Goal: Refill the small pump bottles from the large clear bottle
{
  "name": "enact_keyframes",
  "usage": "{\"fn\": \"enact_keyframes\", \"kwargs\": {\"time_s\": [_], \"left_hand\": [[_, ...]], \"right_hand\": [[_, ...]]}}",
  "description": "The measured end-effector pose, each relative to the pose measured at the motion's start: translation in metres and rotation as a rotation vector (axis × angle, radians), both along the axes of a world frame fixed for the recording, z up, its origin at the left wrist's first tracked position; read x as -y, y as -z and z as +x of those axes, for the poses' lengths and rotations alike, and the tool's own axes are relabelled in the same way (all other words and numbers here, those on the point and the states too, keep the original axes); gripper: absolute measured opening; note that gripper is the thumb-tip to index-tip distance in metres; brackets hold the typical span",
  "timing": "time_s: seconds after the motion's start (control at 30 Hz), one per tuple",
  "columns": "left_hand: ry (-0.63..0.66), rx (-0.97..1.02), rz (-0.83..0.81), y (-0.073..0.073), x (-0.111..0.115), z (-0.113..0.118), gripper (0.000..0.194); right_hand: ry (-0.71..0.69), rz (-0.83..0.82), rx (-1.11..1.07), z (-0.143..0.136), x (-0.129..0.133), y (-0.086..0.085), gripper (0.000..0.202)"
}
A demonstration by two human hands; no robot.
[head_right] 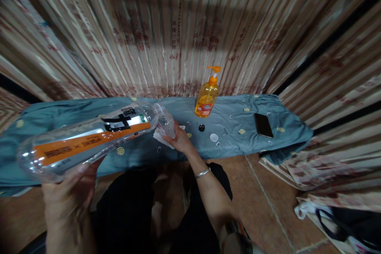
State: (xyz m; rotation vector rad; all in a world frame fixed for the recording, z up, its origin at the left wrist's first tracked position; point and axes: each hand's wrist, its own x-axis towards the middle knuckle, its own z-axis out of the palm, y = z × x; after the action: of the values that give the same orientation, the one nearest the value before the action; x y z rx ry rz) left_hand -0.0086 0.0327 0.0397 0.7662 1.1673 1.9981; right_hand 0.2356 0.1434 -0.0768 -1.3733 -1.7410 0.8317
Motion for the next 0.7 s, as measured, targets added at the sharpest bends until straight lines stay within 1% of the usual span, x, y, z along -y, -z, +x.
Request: {"fn": "enact_keyframes", "kwargs": {"time_s": [0.2, 0.3, 0.4, 0.57, 0.7], "left_hand": [[0.014, -0.013, 0.01, 0.0024, 0.0007, -0.0017, 0.08], [0.023, -0.016, 0.008, 0.0037, 0.0006, -0.0025, 0.08], [0.023, -0.005, -0.009, 0.0025, 0.0003, -0.0017, 0.076], [0.021, -0.026, -0.009, -0.0021, 0.0007, 0.0007, 0.056], [0.02, -0.028, -0.004, -0.0007, 0.0011, 0.0001, 0.053]], "right_hand": [[-0.006, -0.011, 0.004, 0.0003, 0.0006, -0.0024, 0.07], [0.001, -0.016, 0.006, 0.0001, 0.0006, -0.0031, 0.071], [0.007, -0.018, 0.003, -0.0002, 0.0005, -0.0027, 0.069], [0.012, -0.001, 0.001, -0.0005, 0.0012, -0.0036, 0.065], [0.003, -0.008, -0.006, -0.0008, 0.0025, -0.0073, 0.067]]}}
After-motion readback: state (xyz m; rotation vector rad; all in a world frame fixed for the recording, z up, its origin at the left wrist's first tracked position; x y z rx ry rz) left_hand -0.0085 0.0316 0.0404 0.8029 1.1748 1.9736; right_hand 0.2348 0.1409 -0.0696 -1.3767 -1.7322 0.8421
